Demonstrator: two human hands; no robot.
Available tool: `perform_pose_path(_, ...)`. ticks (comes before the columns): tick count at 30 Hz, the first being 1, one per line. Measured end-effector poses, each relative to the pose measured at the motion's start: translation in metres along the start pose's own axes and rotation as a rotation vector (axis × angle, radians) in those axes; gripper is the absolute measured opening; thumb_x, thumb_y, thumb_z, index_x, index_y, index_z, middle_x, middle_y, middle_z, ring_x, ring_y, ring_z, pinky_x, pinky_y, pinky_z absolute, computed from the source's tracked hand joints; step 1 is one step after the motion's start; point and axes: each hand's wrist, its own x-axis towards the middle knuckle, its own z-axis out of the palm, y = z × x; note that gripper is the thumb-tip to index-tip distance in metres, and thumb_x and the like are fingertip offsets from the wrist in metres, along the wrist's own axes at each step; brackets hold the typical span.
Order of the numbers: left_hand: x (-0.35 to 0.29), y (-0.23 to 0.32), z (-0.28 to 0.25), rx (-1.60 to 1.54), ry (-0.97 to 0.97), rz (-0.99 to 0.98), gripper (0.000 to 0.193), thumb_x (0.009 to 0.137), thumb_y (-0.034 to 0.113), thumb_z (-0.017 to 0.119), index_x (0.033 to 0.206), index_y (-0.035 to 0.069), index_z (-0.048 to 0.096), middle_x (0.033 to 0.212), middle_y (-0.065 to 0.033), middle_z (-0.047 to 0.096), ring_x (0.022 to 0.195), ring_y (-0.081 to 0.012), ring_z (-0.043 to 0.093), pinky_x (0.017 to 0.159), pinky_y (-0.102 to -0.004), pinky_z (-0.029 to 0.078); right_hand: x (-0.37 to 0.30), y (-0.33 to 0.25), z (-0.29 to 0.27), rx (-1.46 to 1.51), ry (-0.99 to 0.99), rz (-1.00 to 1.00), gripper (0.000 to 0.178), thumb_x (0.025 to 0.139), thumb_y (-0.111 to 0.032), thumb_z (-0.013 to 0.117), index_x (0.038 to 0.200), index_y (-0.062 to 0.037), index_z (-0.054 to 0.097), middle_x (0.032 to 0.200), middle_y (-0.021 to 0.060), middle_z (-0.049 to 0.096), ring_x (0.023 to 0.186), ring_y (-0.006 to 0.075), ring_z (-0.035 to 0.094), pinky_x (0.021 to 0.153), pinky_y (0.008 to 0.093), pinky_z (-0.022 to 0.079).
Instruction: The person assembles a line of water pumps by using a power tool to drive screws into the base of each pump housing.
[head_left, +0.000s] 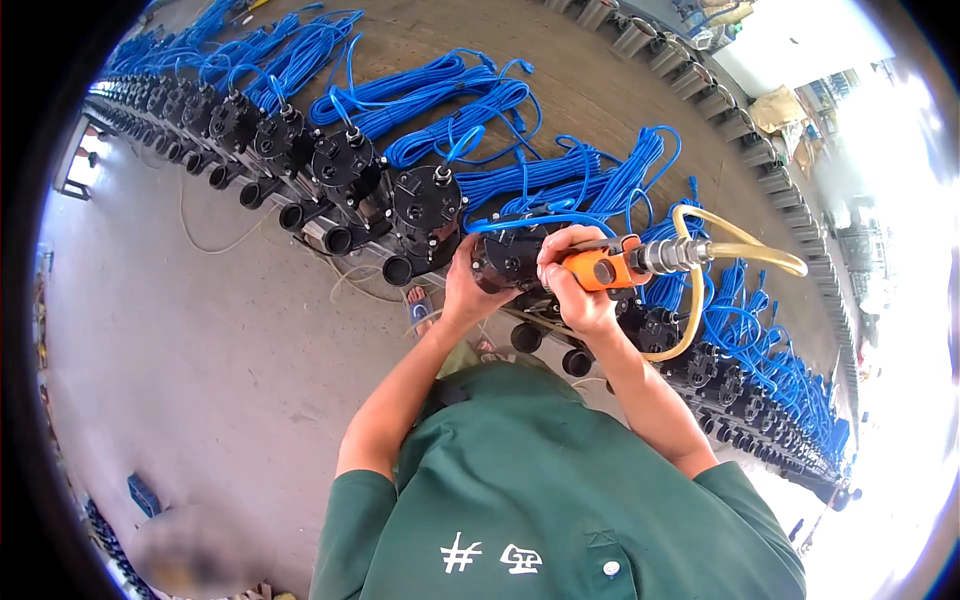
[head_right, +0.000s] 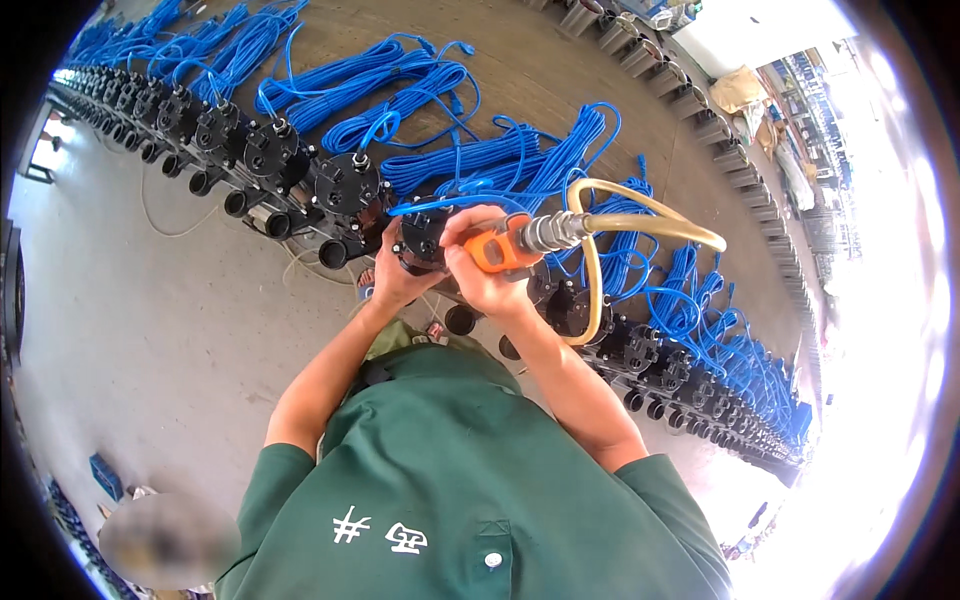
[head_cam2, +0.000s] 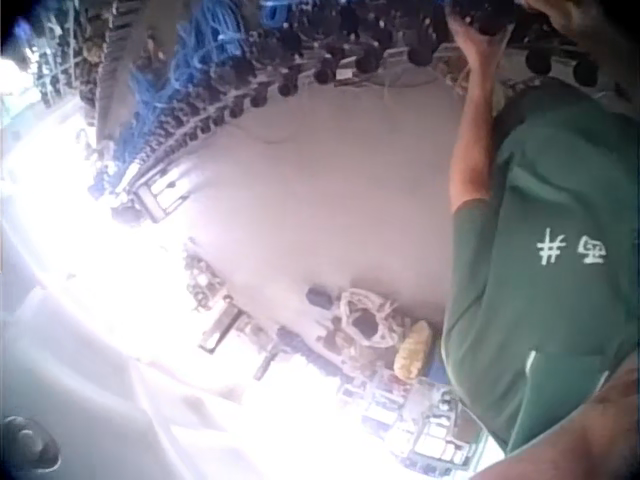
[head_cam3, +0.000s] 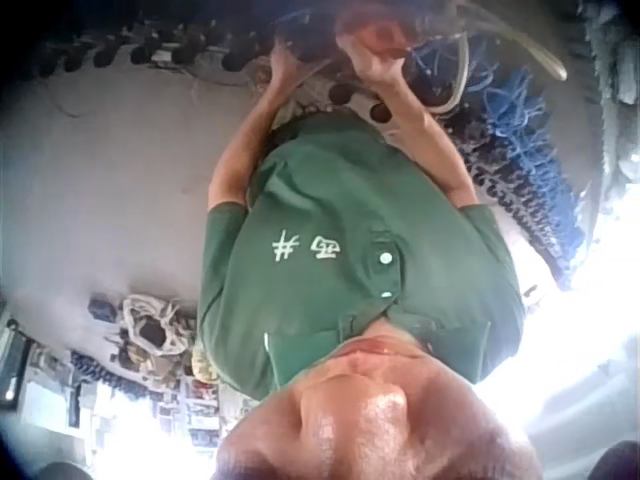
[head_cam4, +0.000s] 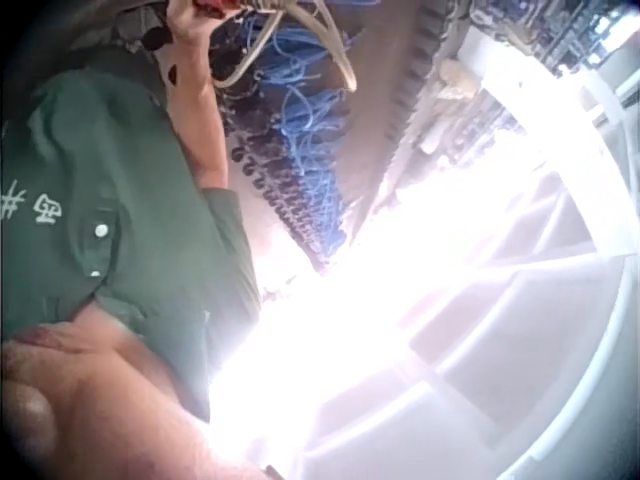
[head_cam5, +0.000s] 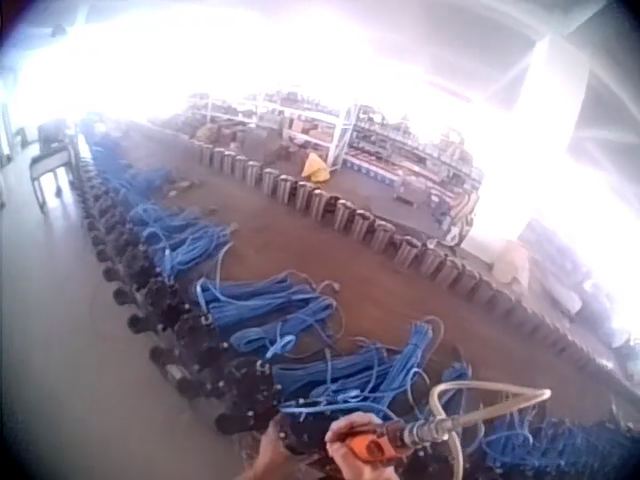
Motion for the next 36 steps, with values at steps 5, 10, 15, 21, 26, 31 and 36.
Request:
perform_pose_path(5, 0.003, -0.002, -0.006, -0.032, -0.039, 0.013, 0.114, 0.054, 0.028, 0.098, 0.145, 0.001, 0.036, 0.126, -0.0196, 0.056, 0.112, -0.0356, 0.061, 0.097, -0.0444, 0.05, 0.021, -0.051, 0.022, -0.064, -0.037, 0.112, 0.039, 0.083, 0.003, 0.06, 0.122, 0.0002, 0.054, 0.105, 0.0128, 0.067, 0.073, 0.0099, 0.06, 0.068, 0.0255, 0.052)
perform_pose_path(10, 0.012, -0.004, -0.009, -0.112, -0.078, 0.072, 0.119, 0.05, 0.022, 0.1, 0.147, -0.001, 0.035, 0.136, -0.0196, 0.052, 0.118, -0.0342, 0.06, 0.095, -0.0406, 0.054, 0.083, -0.07, 0.054, 0.106, 0.073, -0.21, 0.032, 0.085, 0.004, 0.058, 0.117, 0.0009, 0.053, 0.099, 0.0159, 0.064, 0.076, 0.0175, 0.061, 0.067, 0.0306, 0.053)
perform_pose_path(15, 0.017, -0.002, -0.011, -0.203, -0.086, 0.05, 0.108, 0.05, 0.018, 0.097, 0.142, -0.001, 0.044, 0.121, -0.0171, 0.06, 0.106, -0.0311, 0.066, 0.09, -0.04, 0.055, 0.108, -0.01, 0.064, -0.119, 0.287, 0.038, 0.026, 0.084, 0.01, 0.063, 0.106, -0.0024, 0.058, 0.095, 0.0075, 0.065, 0.078, 0.0118, 0.062, 0.064, 0.0253, 0.052)
perform_pose_path(21, 0.009, -0.032, -0.003, -0.278, -0.285, -0.106, 0.098, 0.055, 0.023, 0.094, 0.139, 0.003, 0.049, 0.102, -0.0129, 0.068, 0.087, -0.0282, 0.07, 0.078, -0.0378, 0.056, 0.101, 0.017, 0.067, -0.21, 0.259, 0.07, 0.028, 0.084, 0.009, 0.064, 0.109, -0.0028, 0.058, 0.099, 0.0082, 0.066, 0.087, 0.0132, 0.064, 0.075, 0.0259, 0.054)
perform_pose_path(26, 0.018, -0.012, -0.014, -0.188, -0.189, 0.005, 0.098, 0.053, 0.022, 0.095, 0.137, 0.002, 0.05, 0.101, -0.0138, 0.07, 0.09, -0.03, 0.07, 0.079, -0.0391, 0.056, 0.097, 0.006, 0.071, -0.311, 0.241, 0.033, 0.031, 0.085, 0.007, 0.062, 0.114, -0.0008, 0.057, 0.103, 0.0108, 0.067, 0.084, 0.0127, 0.064, 0.073, 0.0266, 0.053)
perform_pose_path(31, 0.006, -0.012, 0.0, -0.304, -0.124, -0.15, 0.107, 0.049, 0.016, 0.095, 0.141, -0.001, 0.043, 0.118, -0.0172, 0.06, 0.108, -0.0338, 0.061, 0.093, -0.0424, 0.05, 0.099, -0.082, 0.061, -0.119, 0.212, -0.231, 0.033, 0.08, 0.001, 0.062, 0.112, 0.0068, 0.058, 0.092, 0.0142, 0.068, 0.071, 0.0148, 0.063, 0.066, 0.0272, 0.052)
perform_pose_path(36, -0.044, 0.004, 0.017, 0.172, 0.333, 0.154, 0.073, 0.067, 0.012, 0.086, 0.128, -0.004, 0.048, 0.117, -0.0168, 0.052, 0.111, -0.0355, 0.053, 0.096, -0.0404, 0.046, 0.027, -0.145, -0.006, -0.116, 0.184, -0.354, 0.041, 0.079, 0.0, 0.06, 0.119, 0.0053, 0.051, 0.1, 0.0239, 0.063, 0.062, 0.0161, 0.058, 0.059, 0.0298, 0.051)
